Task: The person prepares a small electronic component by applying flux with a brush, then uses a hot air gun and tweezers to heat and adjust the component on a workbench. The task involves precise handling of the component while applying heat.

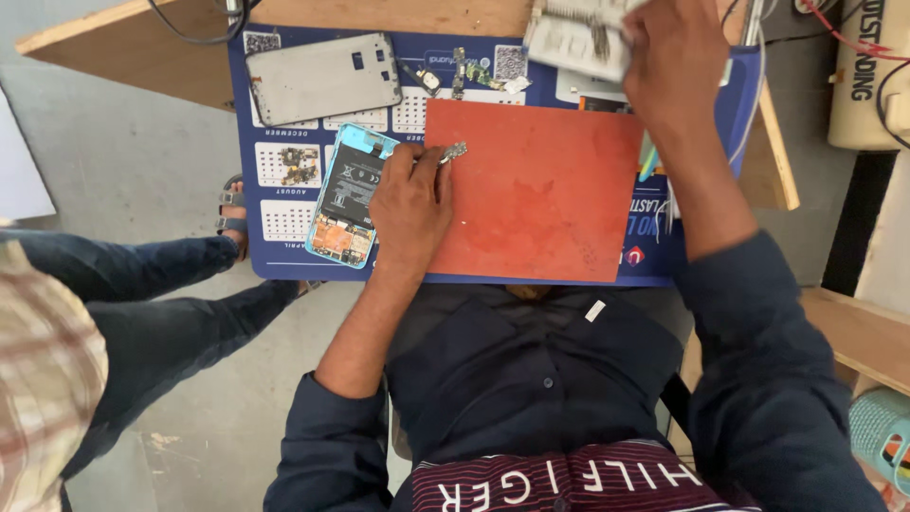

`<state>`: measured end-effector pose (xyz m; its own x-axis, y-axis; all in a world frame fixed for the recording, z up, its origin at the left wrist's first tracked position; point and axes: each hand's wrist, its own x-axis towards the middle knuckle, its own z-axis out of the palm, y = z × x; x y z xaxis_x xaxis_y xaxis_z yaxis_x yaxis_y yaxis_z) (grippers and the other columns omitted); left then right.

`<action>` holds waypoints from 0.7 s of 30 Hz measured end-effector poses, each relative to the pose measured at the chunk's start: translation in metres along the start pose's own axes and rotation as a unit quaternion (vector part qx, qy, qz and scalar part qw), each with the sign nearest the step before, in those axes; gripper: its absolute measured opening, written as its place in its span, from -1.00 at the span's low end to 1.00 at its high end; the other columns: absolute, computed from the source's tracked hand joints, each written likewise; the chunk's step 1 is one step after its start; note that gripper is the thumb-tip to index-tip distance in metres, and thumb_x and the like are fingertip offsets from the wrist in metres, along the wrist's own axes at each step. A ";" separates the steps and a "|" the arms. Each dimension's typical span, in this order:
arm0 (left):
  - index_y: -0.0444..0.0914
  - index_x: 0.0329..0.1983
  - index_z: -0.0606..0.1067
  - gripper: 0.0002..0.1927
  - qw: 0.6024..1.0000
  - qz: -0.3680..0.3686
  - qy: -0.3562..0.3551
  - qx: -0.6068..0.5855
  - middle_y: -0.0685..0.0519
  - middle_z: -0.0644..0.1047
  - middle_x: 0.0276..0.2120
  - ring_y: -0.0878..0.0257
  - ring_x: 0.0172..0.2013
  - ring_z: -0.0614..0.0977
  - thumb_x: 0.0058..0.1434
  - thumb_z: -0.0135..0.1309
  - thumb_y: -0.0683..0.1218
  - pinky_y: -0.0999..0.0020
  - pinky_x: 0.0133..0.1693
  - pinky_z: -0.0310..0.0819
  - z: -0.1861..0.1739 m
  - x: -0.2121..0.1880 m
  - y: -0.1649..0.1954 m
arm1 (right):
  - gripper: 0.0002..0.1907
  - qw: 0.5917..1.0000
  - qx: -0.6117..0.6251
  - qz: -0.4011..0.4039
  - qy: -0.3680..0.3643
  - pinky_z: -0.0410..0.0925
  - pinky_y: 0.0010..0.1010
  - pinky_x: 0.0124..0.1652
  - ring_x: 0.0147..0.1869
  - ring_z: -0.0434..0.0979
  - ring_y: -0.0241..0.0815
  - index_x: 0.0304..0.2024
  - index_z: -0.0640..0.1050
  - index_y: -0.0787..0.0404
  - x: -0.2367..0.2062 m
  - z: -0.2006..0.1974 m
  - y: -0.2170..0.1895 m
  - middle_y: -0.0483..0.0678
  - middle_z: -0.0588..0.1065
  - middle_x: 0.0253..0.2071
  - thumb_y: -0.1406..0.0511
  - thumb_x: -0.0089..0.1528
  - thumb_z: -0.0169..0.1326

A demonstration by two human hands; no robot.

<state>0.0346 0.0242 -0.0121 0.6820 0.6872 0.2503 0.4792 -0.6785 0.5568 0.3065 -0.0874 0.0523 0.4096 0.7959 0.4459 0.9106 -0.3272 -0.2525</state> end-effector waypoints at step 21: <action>-0.26 0.12 0.52 -0.60 0.983 0.157 -0.057 -0.076 -0.04 0.44 0.16 0.00 0.13 0.52 0.23 0.26 -0.09 0.07 0.06 0.40 0.010 -0.023 0.044 | -0.78 0.997 0.041 0.069 -0.012 0.32 -0.32 -0.28 -0.20 0.41 -0.13 -0.12 0.67 0.14 -0.165 0.000 -0.062 -0.09 0.43 -0.18 0.40 0.19 0.39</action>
<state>0.0453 -0.0243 -0.0011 0.8447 0.4111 0.3428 0.1539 -0.7999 0.5800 0.1824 -0.1981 -0.0054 0.5282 0.7586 0.3815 0.8377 -0.3921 -0.3802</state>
